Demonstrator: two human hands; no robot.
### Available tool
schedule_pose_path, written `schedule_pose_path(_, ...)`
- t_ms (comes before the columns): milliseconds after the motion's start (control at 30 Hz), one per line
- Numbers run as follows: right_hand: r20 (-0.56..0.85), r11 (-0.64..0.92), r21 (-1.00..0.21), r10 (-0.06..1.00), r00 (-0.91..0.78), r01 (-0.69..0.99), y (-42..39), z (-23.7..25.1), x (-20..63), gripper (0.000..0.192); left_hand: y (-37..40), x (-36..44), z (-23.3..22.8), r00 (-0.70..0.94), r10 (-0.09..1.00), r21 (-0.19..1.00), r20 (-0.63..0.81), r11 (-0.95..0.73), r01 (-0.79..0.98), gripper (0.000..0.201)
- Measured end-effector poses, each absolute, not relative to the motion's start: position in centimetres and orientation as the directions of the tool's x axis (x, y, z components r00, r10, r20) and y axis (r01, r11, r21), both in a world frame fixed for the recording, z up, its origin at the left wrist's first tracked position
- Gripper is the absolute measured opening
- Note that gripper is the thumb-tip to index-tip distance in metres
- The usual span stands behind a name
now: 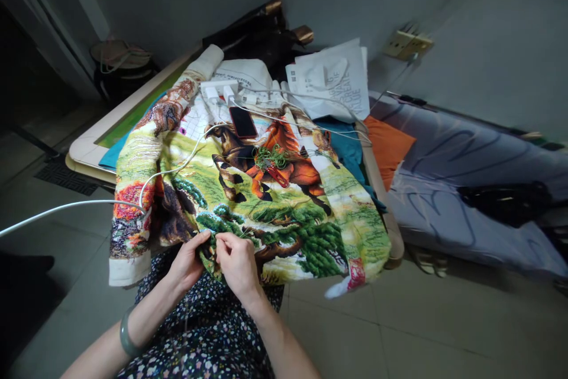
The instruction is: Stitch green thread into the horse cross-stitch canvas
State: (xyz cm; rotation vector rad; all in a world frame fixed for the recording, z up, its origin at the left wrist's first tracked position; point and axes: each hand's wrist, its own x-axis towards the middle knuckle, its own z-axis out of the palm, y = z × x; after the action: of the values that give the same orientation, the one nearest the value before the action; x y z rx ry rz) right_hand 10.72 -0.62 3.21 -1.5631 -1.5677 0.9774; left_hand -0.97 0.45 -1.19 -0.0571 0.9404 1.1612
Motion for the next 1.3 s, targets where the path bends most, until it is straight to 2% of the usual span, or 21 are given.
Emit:
schedule_pose_path(267, -0.052, -0.043, -0.863, 0.999, -0.005, 0.503, -0.2, 3.4, 10.3, 0.022, 0.5, -0.8, -1.1, 0.076, 0.755, 0.414, -0.651, 0.438, -0.798, 0.021)
schedule_pose_path(467, -0.213, -0.225, -0.959, 0.973, 0.087, 0.174, -0.6, 2.5, 9.4, 0.019, 0.6, -0.7, -0.6, 0.077, 0.75, 0.432, -0.657, 0.457, -0.777, 0.024)
schedule_pose_path(600, -0.3, -0.299, -0.954, 0.946, 0.12, -0.029, -0.9, 2.1, 9.4, 0.019, 0.8, -0.5, -0.1, 0.048, 0.729, 0.46, -0.683, 0.48, -0.747, 0.026)
schedule_pose_path(700, -0.343, -0.329, -0.938, 0.93, 0.134, -0.111, -0.9, 1.7, 9.4, 0.019, 1.0, -0.5, 0.1, 0.023, 0.733, 0.501, -0.68, 0.487, -0.715, 0.027)
schedule_pose_path(800, -0.295, -0.286, -0.955, 0.94, 0.171, -0.076, -1.0, 1.3, 9.1, 0.018, 1.2, -0.4, 0.2, -0.024, 0.747, 0.526, -0.665, 0.445, -0.725, 0.025)
schedule_pose_path(1067, -0.092, -0.137, -0.972, 0.968, 0.233, 0.19, -1.5, 0.5, 8.3, 0.015, 1.3, -0.3, -0.3, -0.071, 0.759, 0.549, -0.647, 0.399, -0.734, 0.018)
schedule_pose_path(1300, -0.057, -0.109, -0.968, 0.972, 0.227, 0.224, -1.6, 0.4, 8.5, 0.016, 1.2, -0.2, -0.3, -0.078, 0.764, 0.557, -0.64, 0.392, -0.732, 0.015)
